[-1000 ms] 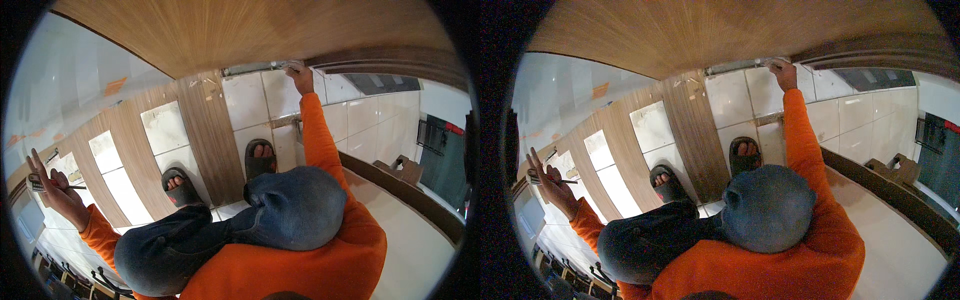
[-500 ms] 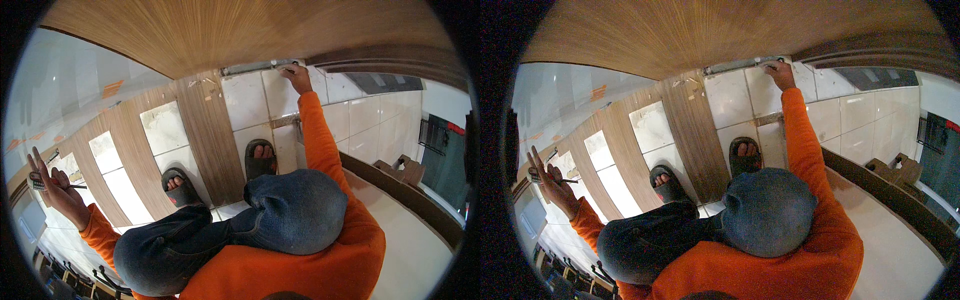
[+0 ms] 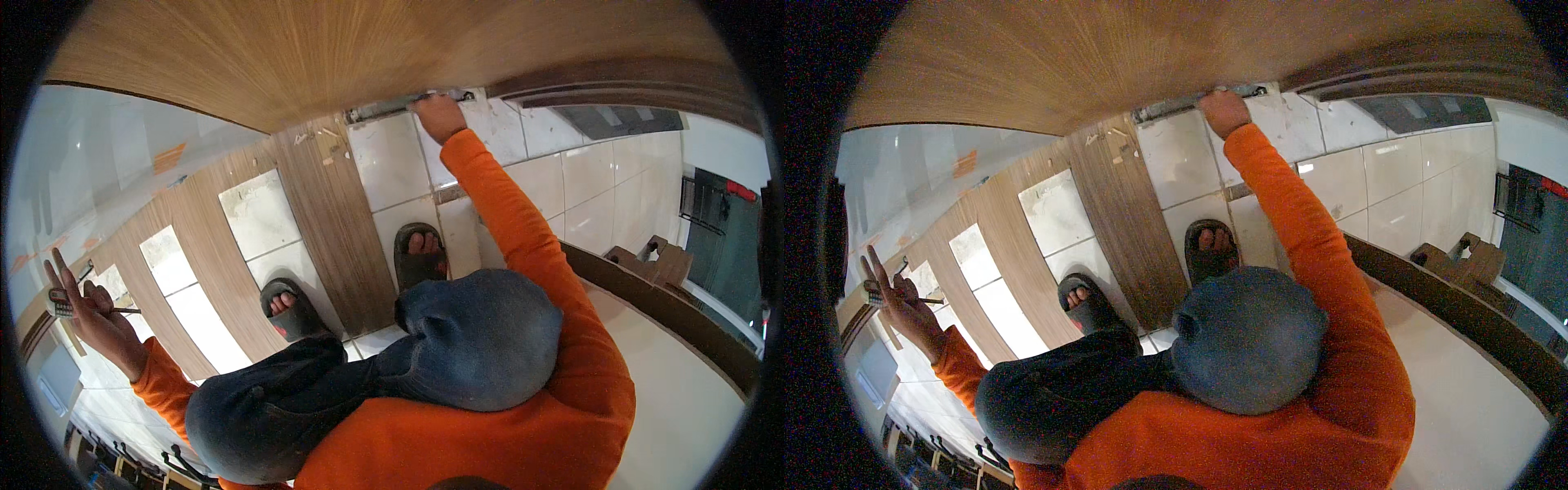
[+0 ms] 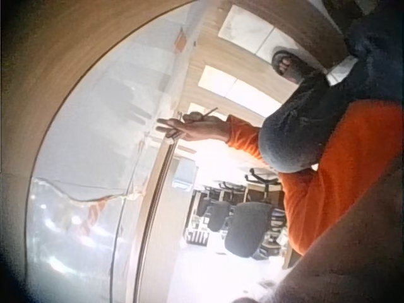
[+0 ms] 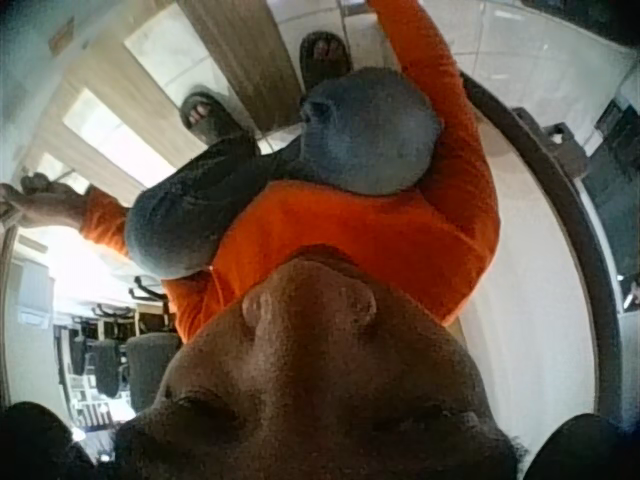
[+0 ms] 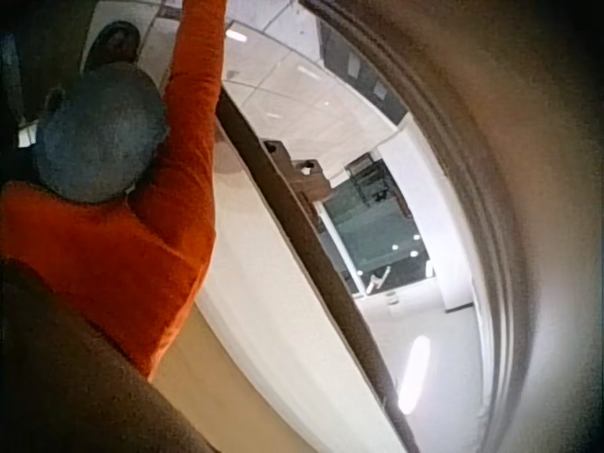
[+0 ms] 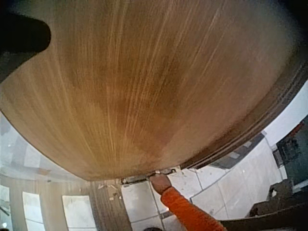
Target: The person installs a long metal handle onto a wooden cabinet door by using a scraper to remove debris, aligning the handle with pre-drilled holes, and then tightening screws with a screwdriver.
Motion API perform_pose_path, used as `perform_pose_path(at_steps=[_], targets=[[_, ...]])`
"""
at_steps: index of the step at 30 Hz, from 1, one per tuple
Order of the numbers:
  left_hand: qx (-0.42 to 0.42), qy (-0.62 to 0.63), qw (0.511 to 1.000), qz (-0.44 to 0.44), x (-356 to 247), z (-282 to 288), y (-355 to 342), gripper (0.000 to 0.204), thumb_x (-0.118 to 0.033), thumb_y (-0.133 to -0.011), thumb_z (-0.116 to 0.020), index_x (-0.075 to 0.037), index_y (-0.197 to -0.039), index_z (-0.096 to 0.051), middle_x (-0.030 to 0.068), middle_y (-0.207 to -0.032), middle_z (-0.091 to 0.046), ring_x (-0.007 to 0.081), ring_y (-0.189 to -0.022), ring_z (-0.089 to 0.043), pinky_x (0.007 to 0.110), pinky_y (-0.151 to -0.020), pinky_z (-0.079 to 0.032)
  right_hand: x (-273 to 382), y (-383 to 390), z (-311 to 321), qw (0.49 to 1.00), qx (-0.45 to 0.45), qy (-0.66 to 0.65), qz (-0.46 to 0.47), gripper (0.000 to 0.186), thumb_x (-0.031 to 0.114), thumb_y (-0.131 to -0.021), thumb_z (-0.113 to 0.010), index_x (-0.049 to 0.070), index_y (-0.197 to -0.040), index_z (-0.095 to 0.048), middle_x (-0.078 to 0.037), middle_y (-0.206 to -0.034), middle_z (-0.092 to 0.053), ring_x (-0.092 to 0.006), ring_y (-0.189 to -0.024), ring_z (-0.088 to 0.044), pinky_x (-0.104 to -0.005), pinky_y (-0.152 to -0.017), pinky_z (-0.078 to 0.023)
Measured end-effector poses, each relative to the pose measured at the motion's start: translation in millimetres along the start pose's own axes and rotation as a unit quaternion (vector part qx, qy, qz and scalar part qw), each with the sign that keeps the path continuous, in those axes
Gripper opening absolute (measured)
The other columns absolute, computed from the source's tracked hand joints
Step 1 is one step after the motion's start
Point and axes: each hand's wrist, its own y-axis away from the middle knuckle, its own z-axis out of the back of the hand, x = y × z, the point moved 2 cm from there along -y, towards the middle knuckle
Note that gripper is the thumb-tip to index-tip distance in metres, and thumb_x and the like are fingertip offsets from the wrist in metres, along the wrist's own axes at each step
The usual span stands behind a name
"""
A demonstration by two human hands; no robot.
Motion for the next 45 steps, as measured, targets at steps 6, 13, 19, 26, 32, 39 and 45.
perform_pose_path(at_steps=[6,13,19,26,32,39,45], targets=[[0.059,-0.116,0.980,-0.150,-25.0,-9.8,19.7,0.044,-0.011,-0.096,-0.060,-0.004,-0.139,-0.051,0.0103,-0.148,-0.047,0.0009,-0.055,-0.025,0.014,-0.046,-0.024,-63.8,45.6,5.4,0.865,-0.178,-0.446,-0.142,0.019,0.014,-0.083,-0.071,0.004,-0.099,-0.074,-0.013,-0.100,-0.072,-0.0236,-0.091,-0.068,-0.0326,-0.083,-0.052],[0.000,0.058,0.997,0.042,-27.0,-20.2,19.2,0.047,0.002,-0.098,-0.043,-0.010,-0.143,-0.049,0.0013,-0.155,-0.036,0.0014,-0.058,-0.022,0.015,-0.050,-0.025,-67.0,47.2,-23.2,0.831,-0.131,-0.530,-0.109,0.022,0.021,-0.084,-0.069,0.007,-0.101,-0.074,-0.012,-0.095,-0.073,-0.0243,-0.085,-0.069,-0.0359,-0.081,-0.052],[0.020,0.022,1.000,0.006,-33.2,-19.5,19.9,0.046,0.001,-0.098,-0.043,-0.008,-0.143,-0.049,0.0048,-0.155,-0.037,0.0001,-0.056,-0.021,0.014,-0.049,-0.024,-55.6,30.6,0.3,0.920,-0.077,-0.372,-0.093,0.026,0.025,-0.086,-0.069,0.007,-0.104,-0.073,-0.015,-0.103,-0.071,-0.0274,-0.092,-0.067,-0.0364,-0.084,-0.051],[0.067,-0.146,0.974,-0.161,-23.9,-23.5,18.7,0.047,0.000,-0.097,-0.048,-0.016,-0.141,-0.051,0.0099,-0.151,-0.043,0.0020,-0.054,-0.025,0.014,-0.046,-0.025,-7.3,7.6,2.0,0.999,-0.003,-0.034,-0.011,0.021,0.017,-0.088,-0.057,0.011,-0.101,-0.072,-0.015,-0.096,-0.070,-0.0374,-0.086,-0.067,-0.0506,-0.082,-0.052],[0.062,-0.098,0.986,-0.123,-7.9,2.9,11.3,0.039,-0.010,-0.099,-0.052,-0.006,-0.138,-0.052,0.0091,-0.148,-0.048,0.0013,-0.051,-0.023,0.014,-0.045,-0.024,-13.2,13.5,6.2,0.982,-0.084,-0.163,-0.044,0.020,0.018,-0.087,-0.061,0.009,-0.102,-0.072,-0.016,-0.099,-0.070,-0.0357,-0.089,-0.067,-0.0440,-0.083,-0.053],[0.049,-0.109,0.980,-0.159,-16.8,-12.5,20.5,0.040,-0.009,-0.099,-0.052,-0.001,-0.138,-0.051,0.0102,-0.149,-0.046,-0.0002,-0.052,-0.026,0.014,-0.044,-0.023,-73.7,50.3,-20.6,0.826,-0.131,-0.524,-0.164,0.020,0.014,-0.086,-0.069,0.006,-0.104,-0.073,-0.007,-0.102,-0.072,-0.0142,-0.093,-0.066,-0.0301,-0.085,-0.052],[0.035,0.090,0.995,0.008,0.2,-1.7,15.7,0.038,-0.008,-0.098,-0.053,-0.003,-0.136,-0.054,0.0004,-0.090,-0.060,0.0010,-0.051,-0.028,0.019,-0.044,-0.021,-79.9,35.9,-37.0,0.912,-0.129,-0.381,-0.083,0.023,0.013,-0.083,-0.069,0.005,-0.104,-0.072,-0.010,-0.101,-0.073,-0.0197,-0.096,-0.067,-0.0322,-0.088,-0.051]])
